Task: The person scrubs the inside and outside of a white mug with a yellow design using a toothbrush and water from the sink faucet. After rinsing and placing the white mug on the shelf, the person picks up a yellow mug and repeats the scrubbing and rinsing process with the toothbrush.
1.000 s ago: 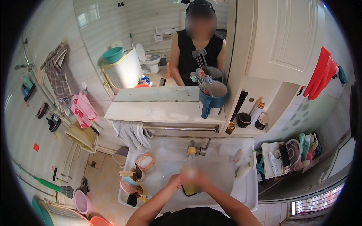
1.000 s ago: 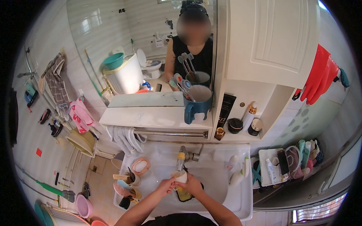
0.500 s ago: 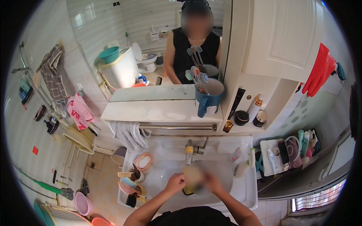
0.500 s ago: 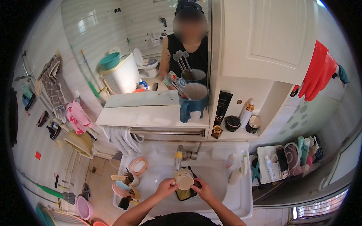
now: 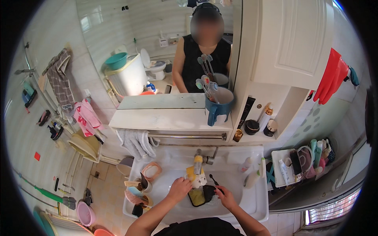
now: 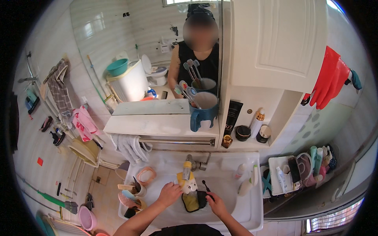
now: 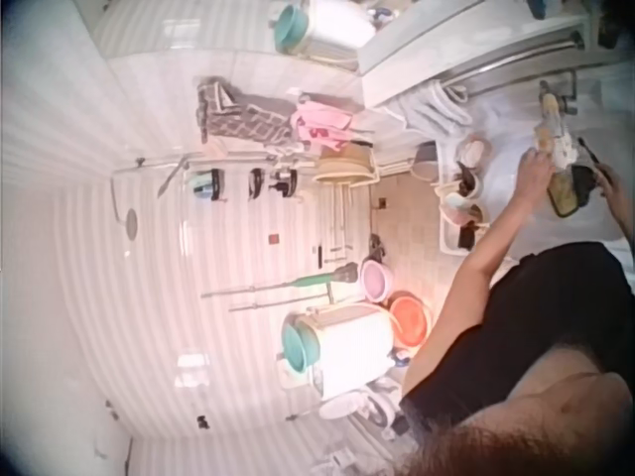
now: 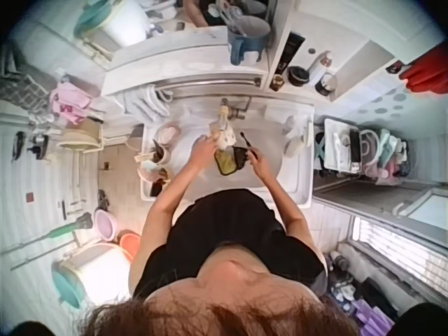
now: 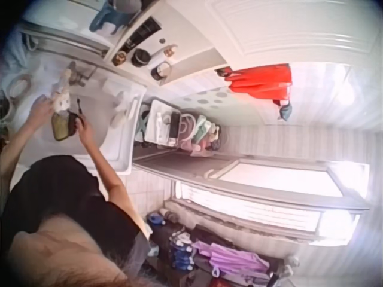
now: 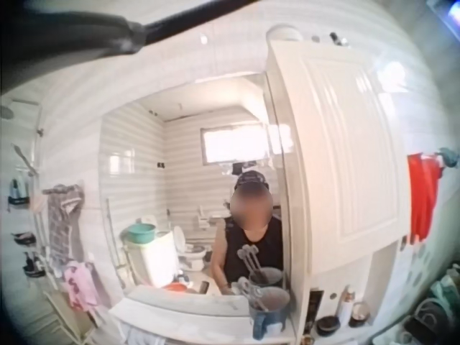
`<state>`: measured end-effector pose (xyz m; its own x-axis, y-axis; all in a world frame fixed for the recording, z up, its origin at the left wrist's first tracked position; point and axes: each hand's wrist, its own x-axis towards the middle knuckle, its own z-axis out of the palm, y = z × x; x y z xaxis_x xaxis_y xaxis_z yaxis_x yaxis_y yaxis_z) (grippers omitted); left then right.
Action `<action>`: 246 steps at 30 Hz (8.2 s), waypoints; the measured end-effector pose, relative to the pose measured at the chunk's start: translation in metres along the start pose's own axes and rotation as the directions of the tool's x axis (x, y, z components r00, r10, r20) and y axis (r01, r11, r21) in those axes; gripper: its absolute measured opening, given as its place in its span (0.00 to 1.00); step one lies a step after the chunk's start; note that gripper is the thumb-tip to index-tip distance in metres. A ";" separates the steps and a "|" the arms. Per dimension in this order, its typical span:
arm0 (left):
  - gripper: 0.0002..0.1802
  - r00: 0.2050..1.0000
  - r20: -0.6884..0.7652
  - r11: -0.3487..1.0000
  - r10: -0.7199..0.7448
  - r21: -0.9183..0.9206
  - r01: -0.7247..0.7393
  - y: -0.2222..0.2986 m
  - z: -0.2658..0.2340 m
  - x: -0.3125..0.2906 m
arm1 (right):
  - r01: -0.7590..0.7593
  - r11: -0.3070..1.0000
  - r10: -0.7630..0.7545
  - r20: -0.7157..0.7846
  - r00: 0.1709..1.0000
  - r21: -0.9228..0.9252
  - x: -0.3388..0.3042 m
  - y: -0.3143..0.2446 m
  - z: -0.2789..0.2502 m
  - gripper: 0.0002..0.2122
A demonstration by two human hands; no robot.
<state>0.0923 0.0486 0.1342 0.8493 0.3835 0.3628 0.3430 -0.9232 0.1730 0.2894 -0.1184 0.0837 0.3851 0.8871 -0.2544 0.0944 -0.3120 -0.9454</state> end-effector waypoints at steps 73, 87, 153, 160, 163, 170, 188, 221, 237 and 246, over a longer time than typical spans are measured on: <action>0.14 0.700 0.019 0.218 -0.714 -0.944 0.248 -0.019 -0.184 0.181 | 0.107 0.994 -0.107 -0.110 0.988 -0.003 -0.025 -0.010 0.000 0.14; 0.14 0.818 0.093 0.197 -0.567 -0.949 0.245 -0.027 -0.174 0.193 | 0.097 0.994 -0.099 -0.045 0.994 -0.043 -0.023 -0.006 -0.001 0.14; 0.33 0.455 -0.212 0.492 -0.865 -0.540 0.683 -0.023 0.018 -0.247 | -0.079 0.951 0.201 0.400 0.894 -0.300 -0.013 0.030 0.056 0.15; 0.40 0.482 -0.074 0.363 -0.873 -0.759 0.541 0.009 0.006 -0.244 | -0.157 0.953 0.249 0.376 0.893 -0.257 -0.022 0.039 0.050 0.15; 0.39 0.618 0.148 0.383 -0.772 -0.668 0.638 0.014 -0.022 -0.215 | -0.161 0.956 0.244 0.359 0.901 -0.245 -0.023 0.033 0.051 0.15; 0.30 0.456 0.815 -0.275 -0.358 -0.559 0.782 -0.011 0.015 -0.176 | -0.159 0.963 0.228 0.338 0.913 -0.219 -0.022 0.030 0.052 0.15; 0.19 0.453 0.889 -0.751 0.060 -0.259 0.607 -0.012 0.029 -0.119 | -0.223 0.969 0.242 0.231 0.943 -0.107 -0.025 0.039 0.027 0.15; 0.38 0.645 0.689 -0.617 -0.330 -0.674 0.405 0.015 0.054 -0.064 | -0.248 0.962 0.235 0.109 0.966 0.117 -0.008 0.024 0.027 0.16; 0.47 0.774 0.406 -0.058 -0.485 -0.898 0.435 0.033 0.077 -0.028 | -0.322 0.928 0.329 -0.001 0.944 0.188 -0.005 0.043 0.012 0.15; 0.47 0.816 0.337 -0.045 -0.469 -0.932 0.359 0.039 0.097 -0.029 | -0.232 0.966 0.238 -0.040 0.970 0.115 -0.003 0.028 0.021 0.27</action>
<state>0.1201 -0.0009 0.0418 0.6674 0.7388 -0.0934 -0.0851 0.2003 0.9760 0.2719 -0.1223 0.0540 0.4331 0.7729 -0.4637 -0.1037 -0.4684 -0.8774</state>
